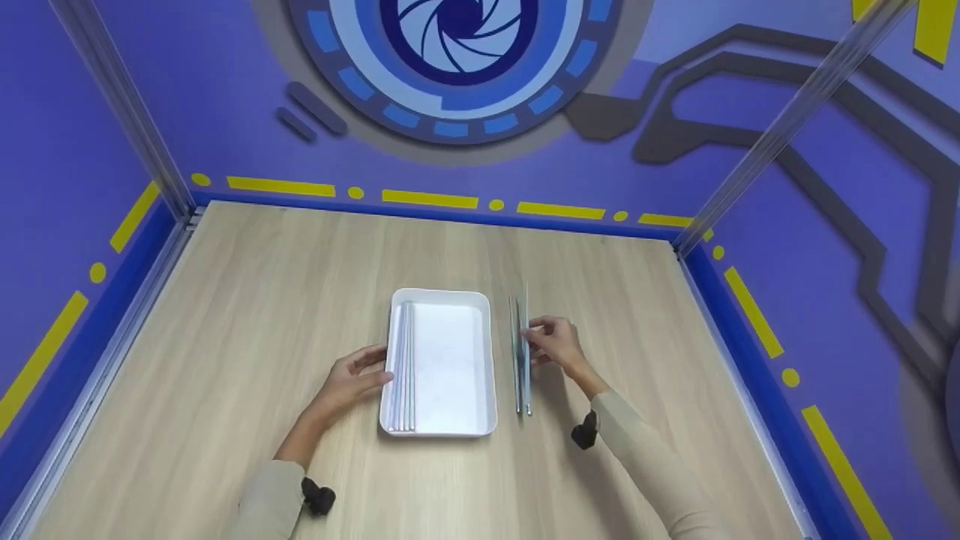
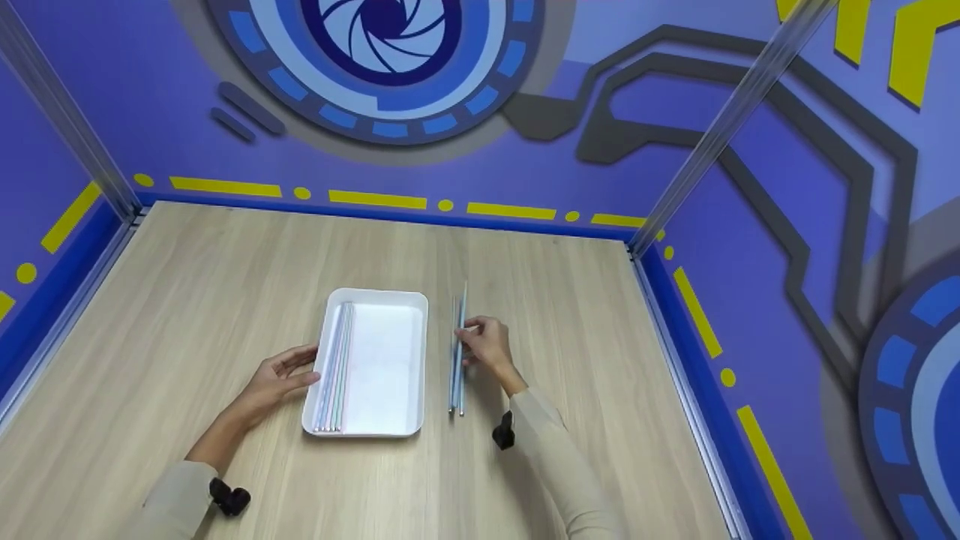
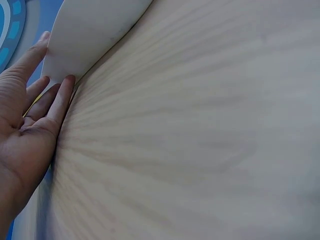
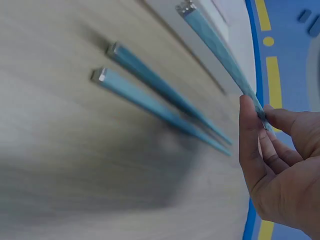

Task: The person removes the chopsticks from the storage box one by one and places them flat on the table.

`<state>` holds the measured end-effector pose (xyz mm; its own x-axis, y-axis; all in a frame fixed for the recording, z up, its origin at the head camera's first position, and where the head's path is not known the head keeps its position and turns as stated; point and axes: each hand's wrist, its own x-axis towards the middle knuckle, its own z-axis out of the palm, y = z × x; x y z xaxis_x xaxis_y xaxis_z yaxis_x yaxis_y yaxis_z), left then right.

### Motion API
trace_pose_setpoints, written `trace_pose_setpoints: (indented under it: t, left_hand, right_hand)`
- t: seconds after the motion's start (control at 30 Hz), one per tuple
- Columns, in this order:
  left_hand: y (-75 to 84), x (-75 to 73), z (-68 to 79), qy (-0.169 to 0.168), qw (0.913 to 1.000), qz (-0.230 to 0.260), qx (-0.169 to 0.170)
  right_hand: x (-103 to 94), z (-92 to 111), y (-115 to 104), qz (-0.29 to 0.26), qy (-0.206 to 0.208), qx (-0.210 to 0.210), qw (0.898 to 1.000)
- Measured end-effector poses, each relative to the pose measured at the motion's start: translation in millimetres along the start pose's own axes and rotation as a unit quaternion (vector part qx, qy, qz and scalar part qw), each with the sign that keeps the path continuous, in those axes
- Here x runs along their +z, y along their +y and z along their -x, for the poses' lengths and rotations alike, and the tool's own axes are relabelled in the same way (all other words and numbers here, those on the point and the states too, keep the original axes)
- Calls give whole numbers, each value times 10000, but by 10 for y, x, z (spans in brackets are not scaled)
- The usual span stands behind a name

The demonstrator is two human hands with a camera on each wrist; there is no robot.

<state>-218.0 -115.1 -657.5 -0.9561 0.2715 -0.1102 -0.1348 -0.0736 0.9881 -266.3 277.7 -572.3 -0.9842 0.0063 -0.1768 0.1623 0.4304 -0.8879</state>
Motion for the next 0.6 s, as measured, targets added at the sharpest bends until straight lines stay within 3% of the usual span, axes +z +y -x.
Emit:
trace_pose_setpoints:
  t: [0.33, 0.6]
  left_hand:
    - [7, -8, 20, 12, 10000, 84, -20]
    - [9, -7, 23, 20, 10000, -43, 3]
  right_hand:
    - [-103, -66, 323, 751, 166, 104, 9970]
    - [-58, -63, 458, 830, 292, 47, 9961]
